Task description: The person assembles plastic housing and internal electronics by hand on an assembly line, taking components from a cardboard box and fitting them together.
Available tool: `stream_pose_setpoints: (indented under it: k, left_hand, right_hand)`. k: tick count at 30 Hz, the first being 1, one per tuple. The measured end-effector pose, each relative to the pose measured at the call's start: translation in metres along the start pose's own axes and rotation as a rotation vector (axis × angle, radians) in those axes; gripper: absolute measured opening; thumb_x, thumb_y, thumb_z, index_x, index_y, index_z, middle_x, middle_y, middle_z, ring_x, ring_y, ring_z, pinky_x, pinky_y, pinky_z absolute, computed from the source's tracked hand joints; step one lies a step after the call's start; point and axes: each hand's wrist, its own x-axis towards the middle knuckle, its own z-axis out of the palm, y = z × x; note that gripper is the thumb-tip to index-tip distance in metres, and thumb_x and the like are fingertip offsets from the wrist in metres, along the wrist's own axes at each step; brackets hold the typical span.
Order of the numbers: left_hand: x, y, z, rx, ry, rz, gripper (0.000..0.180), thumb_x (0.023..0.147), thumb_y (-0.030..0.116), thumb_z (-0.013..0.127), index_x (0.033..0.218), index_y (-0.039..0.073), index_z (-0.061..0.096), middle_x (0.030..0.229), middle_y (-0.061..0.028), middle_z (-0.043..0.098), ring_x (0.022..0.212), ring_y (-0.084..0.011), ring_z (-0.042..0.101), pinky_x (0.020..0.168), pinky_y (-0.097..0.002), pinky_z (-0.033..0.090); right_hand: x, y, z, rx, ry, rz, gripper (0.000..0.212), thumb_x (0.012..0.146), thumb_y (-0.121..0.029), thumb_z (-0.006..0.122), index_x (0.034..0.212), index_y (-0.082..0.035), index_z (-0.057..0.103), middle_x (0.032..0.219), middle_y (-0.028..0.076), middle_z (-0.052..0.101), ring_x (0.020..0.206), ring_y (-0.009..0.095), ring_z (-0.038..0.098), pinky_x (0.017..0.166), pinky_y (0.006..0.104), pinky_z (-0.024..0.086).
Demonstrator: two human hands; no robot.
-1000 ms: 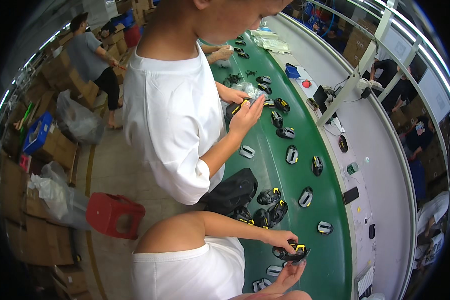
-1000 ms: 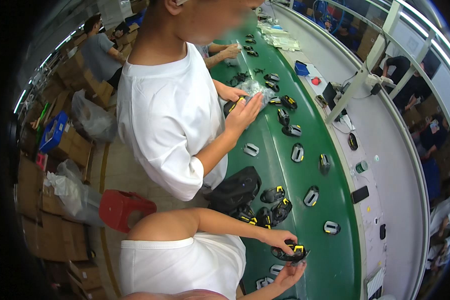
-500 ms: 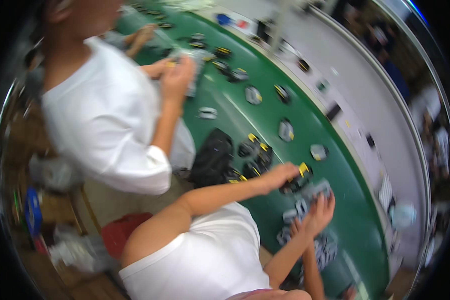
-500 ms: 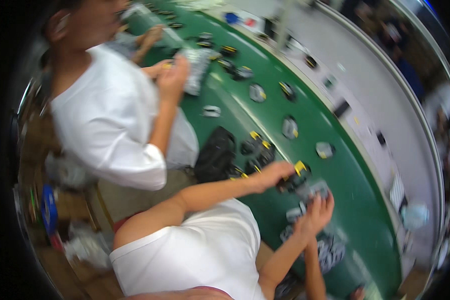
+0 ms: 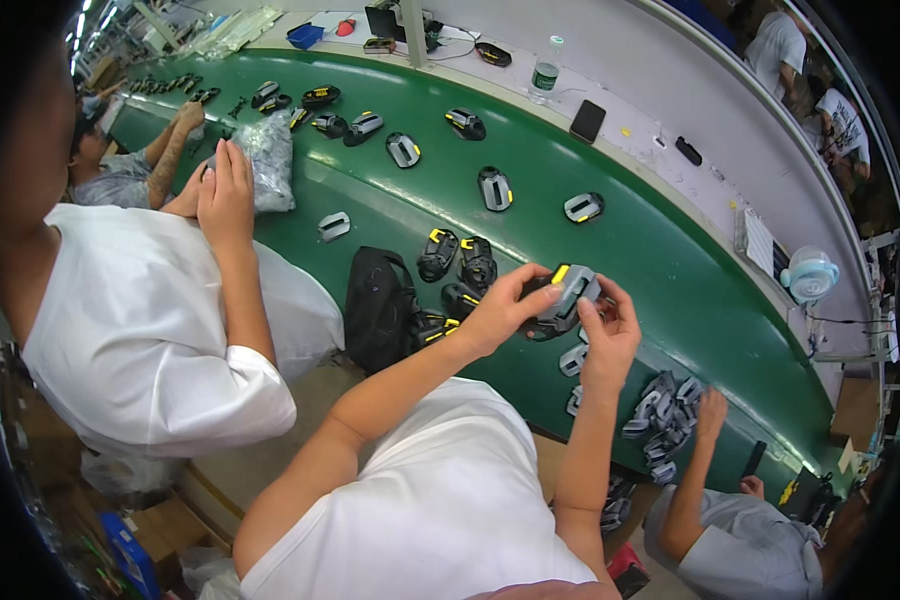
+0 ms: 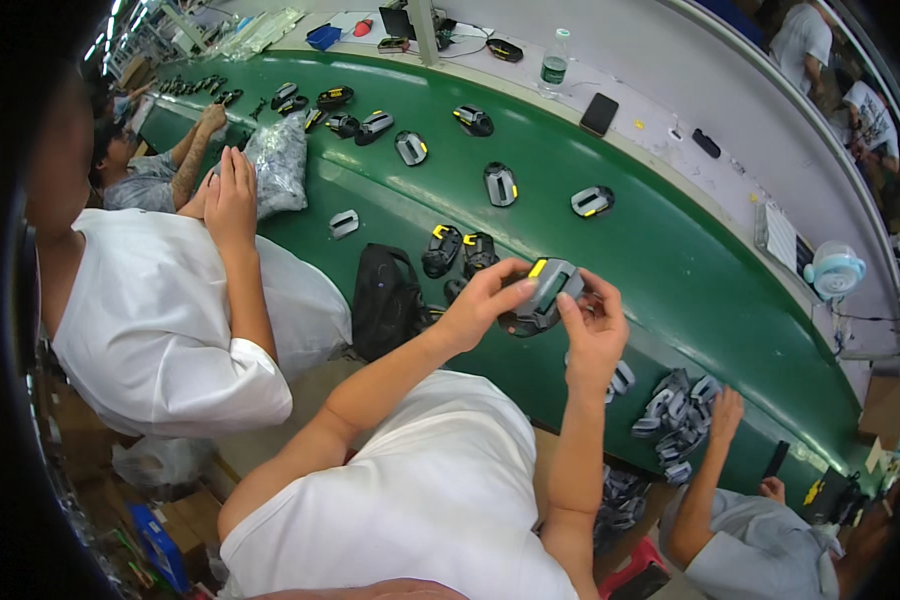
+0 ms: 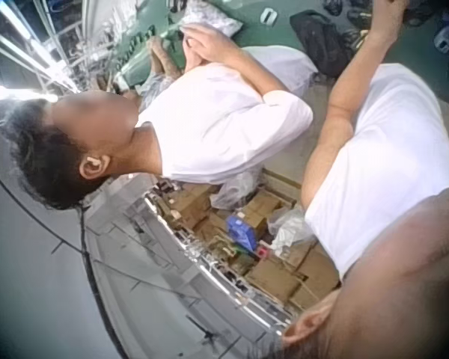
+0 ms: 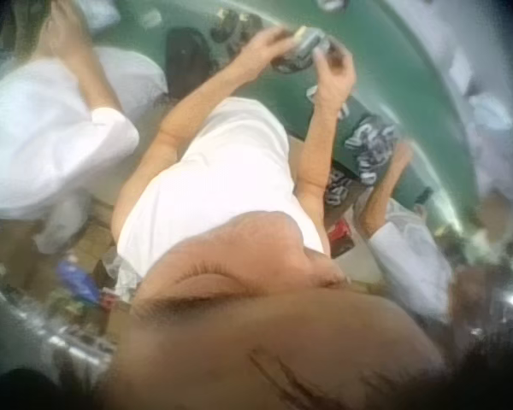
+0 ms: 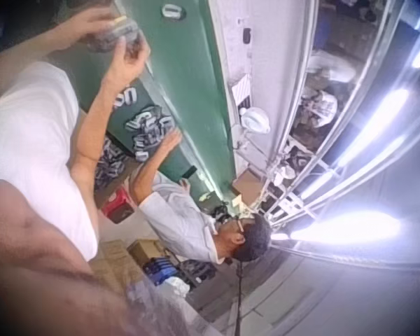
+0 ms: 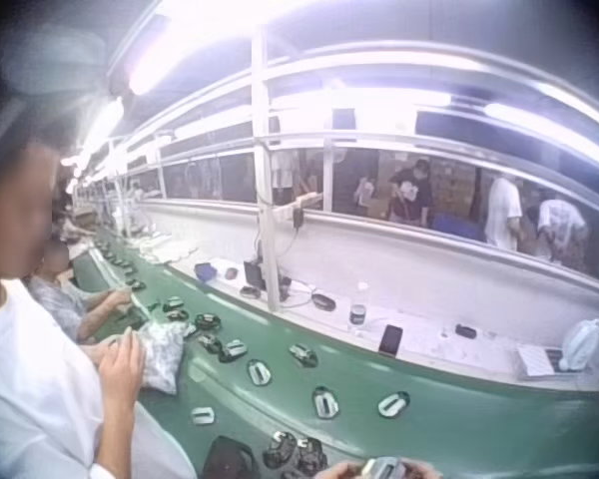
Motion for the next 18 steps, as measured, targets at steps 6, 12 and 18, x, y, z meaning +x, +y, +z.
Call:
stream_pose_setpoints:
  k: [6,12,18]
  left_hand:
    - [0.006,-0.008,0.006,0.458,0.126,0.418,0.035,0.081,0.028,0.065,0.096,-0.002,0.057,0.078,-0.0101,0.061,0.065,-0.0154,0.057,0.061,-0.0290,0.047]
    - [0.003,-0.002,0.013,0.587,0.151,0.421,0.027,0.078,0.021,0.066,0.084,-0.004,0.059,0.067,-0.0080,0.057,0.055,-0.0103,0.049,0.050,-0.0252,0.038]
    - [0.000,-0.007,0.025,0.652,0.267,0.540,0.023,0.078,0.020,0.066,0.082,-0.002,0.060,0.069,-0.0115,0.060,0.055,-0.0213,0.056,0.053,-0.0297,0.044]
  right_hand:
    - [-0.020,0.020,-0.021,0.220,-0.165,0.217,0.032,0.080,-0.006,0.064,0.109,0.005,0.056,0.101,0.006,0.058,0.090,0.012,0.055,0.081,0.0260,0.043]
    - [-0.024,0.004,-0.011,0.144,-0.071,0.119,0.030,0.080,-0.009,0.066,0.105,0.006,0.058,0.093,0.006,0.062,0.084,0.010,0.057,0.076,0.0226,0.044]
    - [-0.025,0.007,-0.022,0.247,-0.080,0.202,0.030,0.080,-0.011,0.067,0.101,0.008,0.059,0.088,0.005,0.062,0.080,0.008,0.056,0.073,0.0218,0.044]
